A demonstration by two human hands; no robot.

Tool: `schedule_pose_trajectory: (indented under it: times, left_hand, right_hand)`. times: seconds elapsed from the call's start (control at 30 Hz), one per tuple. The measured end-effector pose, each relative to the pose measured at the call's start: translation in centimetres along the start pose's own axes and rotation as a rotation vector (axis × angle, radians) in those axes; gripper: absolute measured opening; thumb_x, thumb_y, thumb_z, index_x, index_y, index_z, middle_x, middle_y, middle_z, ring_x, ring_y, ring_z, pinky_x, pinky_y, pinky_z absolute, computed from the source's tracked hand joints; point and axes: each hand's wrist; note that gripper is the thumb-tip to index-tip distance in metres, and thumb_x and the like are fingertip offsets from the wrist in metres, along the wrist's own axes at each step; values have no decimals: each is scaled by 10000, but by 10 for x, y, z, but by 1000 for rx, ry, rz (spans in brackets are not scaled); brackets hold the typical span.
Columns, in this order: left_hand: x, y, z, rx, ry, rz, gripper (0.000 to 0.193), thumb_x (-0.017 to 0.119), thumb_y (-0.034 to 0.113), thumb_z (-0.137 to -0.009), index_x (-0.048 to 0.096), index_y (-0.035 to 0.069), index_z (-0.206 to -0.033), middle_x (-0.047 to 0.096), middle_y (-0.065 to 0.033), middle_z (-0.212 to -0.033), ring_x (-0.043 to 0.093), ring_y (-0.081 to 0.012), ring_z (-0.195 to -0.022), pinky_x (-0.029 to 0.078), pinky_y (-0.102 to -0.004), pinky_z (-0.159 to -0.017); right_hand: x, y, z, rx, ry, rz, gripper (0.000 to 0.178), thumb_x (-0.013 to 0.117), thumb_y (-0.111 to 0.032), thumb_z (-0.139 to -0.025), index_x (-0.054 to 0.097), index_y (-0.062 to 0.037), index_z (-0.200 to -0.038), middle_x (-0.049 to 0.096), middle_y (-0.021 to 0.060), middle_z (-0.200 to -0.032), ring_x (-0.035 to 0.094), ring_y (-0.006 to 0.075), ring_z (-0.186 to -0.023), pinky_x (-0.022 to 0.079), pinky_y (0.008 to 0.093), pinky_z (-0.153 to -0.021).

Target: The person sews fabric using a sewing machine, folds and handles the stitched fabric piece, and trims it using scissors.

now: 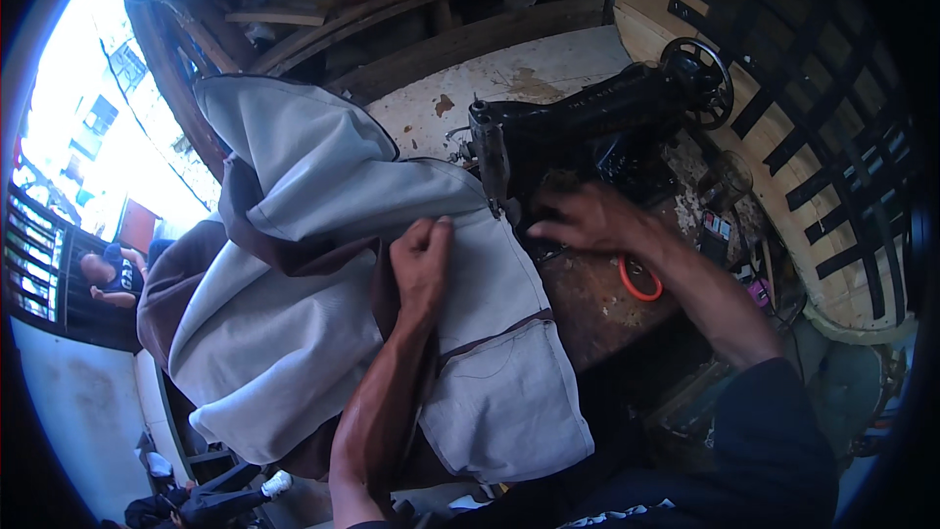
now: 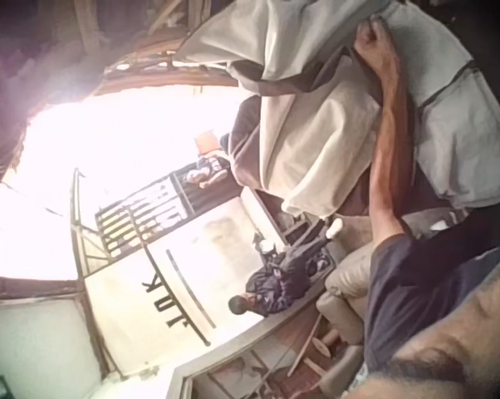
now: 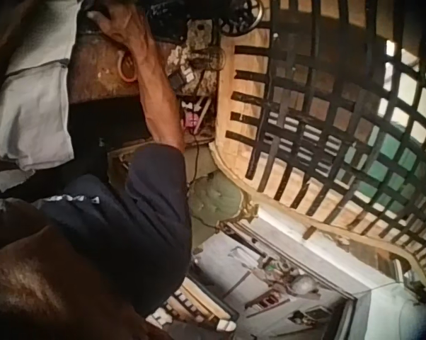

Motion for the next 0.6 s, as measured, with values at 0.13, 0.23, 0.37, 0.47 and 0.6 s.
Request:
schedule_pose_trajectory:
  times: [0.13,0.23,0.37,0.47,0.6]
  left_hand:
    - [3,-15,-5,-169,146,622,276,643,197,-1019,668,-7,-835,671,-37,-853,568,-128,-740,446,-286,-688]
    - [6,11,1,314,196,-51,282,633,125,-968,653,-1,-1218,659,-145,-1178,624,-204,-1127,495,-340,-908]
    - [23,38,19,413,-297,-772,459,671,222,-898,640,15,-1306,633,-164,-1295,537,-382,-1303,370,-496,-1156]
    - [36,40,48,448,-299,-866,514,656,311,-918,632,52,-1360,582,-171,-1390,500,-365,-1359,345,-552,-1158]
    - [24,52,61,334,-454,-912,572,638,385,-948,577,173,-1475,406,-219,-1583,344,-418,-1504,258,-616,-1211]
  right_hand:
    - [-3,32,44,66,85,63,208,708,-256,-956,732,-66,-1038,702,177,-841,714,359,-784,569,444,-694]
    - [2,9,30,-24,266,25,202,675,-231,-955,729,-50,-1027,720,193,-949,713,382,-862,567,472,-738]
    - [13,2,-12,-10,377,-116,228,677,-197,-943,728,-20,-1079,717,162,-1059,716,345,-947,571,421,-803]
    - [11,14,-61,308,36,-192,245,677,-214,-938,733,-27,-1085,736,138,-1060,721,300,-983,560,408,-881]
    - [25,29,-104,-508,787,399,267,763,-273,-888,752,-40,-1019,753,103,-964,721,224,-903,559,379,-817]
Point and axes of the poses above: each hand's wrist, its own z-axis away from the middle knuckle, its own x-axis out of the palm, y = z × x
